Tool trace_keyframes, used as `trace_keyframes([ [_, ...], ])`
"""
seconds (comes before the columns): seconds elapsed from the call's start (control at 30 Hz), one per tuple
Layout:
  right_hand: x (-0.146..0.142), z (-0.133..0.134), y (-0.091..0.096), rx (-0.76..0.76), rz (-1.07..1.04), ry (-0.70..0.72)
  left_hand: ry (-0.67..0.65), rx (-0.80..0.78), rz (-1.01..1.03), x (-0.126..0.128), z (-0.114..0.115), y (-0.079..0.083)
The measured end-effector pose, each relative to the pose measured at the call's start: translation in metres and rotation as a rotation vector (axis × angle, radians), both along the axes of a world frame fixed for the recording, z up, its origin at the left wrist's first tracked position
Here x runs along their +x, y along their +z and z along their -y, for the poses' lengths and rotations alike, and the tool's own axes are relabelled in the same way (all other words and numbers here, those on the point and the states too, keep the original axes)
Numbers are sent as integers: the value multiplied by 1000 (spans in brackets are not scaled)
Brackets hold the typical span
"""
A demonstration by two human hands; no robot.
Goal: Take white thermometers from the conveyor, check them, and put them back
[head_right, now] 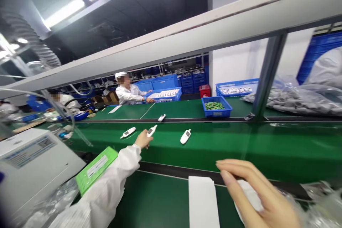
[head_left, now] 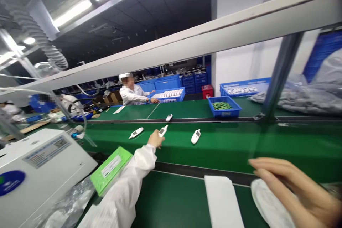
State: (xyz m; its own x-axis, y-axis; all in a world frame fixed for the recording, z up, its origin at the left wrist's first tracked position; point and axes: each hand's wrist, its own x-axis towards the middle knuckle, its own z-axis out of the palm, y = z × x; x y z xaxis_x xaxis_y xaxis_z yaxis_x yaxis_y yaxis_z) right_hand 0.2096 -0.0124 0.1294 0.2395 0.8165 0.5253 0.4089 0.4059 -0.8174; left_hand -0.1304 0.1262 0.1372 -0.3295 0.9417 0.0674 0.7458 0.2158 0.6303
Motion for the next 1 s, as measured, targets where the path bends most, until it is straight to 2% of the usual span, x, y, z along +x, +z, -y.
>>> trace_keyframes([
  [0.07,-13,0,7,-136,-27,80,-100,-4,54,41,8,-1],
  [0.17,-31,-4,10,-332,-111,171,-262,95,119,109,43,-1],
  [0.23,-38,-8,10,-384,-170,236,-347,137,162,145,75,1],
  [0.33,-41,-10,11,-356,-210,266,-469,144,339,177,114,5],
  [0.43,-36,-8,17,-282,-208,274,-559,62,585,189,133,8],
  [0.53,-30,-7,23,-254,-243,341,-563,-19,833,191,136,8],
  [0.6,-30,-8,24,-234,-280,318,-553,-3,933,191,136,7],
  [0.8,-34,-9,23,-128,-370,125,-539,32,1001,191,136,6],
  [0.87,-32,-10,23,-140,-387,133,-538,25,985,191,137,4],
  [1.0,-28,-11,23,-199,-374,245,-524,39,975,188,138,-1],
])
